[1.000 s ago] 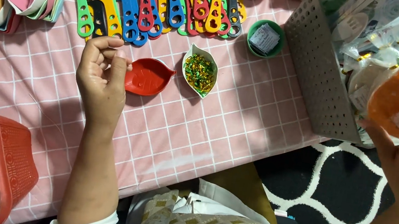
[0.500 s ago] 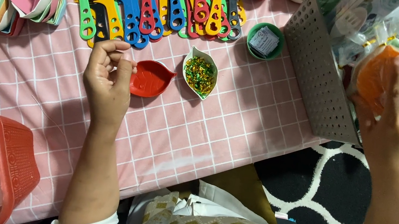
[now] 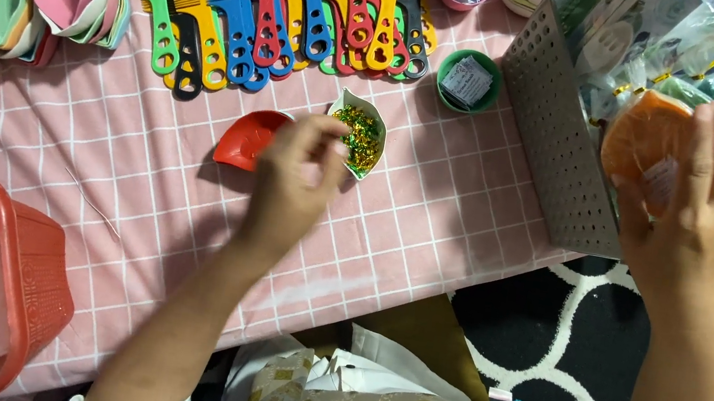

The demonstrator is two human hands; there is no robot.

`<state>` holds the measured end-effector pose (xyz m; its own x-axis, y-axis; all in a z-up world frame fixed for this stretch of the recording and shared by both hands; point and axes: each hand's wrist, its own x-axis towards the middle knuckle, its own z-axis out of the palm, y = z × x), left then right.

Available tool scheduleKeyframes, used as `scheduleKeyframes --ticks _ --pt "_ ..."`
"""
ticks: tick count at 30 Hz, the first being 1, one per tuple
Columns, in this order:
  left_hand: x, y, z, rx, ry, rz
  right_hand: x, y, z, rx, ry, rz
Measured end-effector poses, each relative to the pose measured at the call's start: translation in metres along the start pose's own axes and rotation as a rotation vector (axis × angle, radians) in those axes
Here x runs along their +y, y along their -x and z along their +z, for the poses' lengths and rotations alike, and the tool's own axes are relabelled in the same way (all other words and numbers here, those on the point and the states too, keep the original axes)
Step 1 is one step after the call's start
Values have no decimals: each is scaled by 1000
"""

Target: The person packages small colorful objects into plastic bags by hand, placing one item in each bag and then sealing it with a small adhesive strip before placing the finished packages into a grey basket.

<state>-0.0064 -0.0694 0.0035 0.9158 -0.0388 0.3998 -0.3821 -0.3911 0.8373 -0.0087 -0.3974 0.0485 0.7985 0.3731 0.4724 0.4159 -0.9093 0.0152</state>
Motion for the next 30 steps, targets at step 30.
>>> scheduleKeyframes --ticks 30 --pt "86 -59 114 -433 141 -307 -28 5 -18 -30 13 -33"
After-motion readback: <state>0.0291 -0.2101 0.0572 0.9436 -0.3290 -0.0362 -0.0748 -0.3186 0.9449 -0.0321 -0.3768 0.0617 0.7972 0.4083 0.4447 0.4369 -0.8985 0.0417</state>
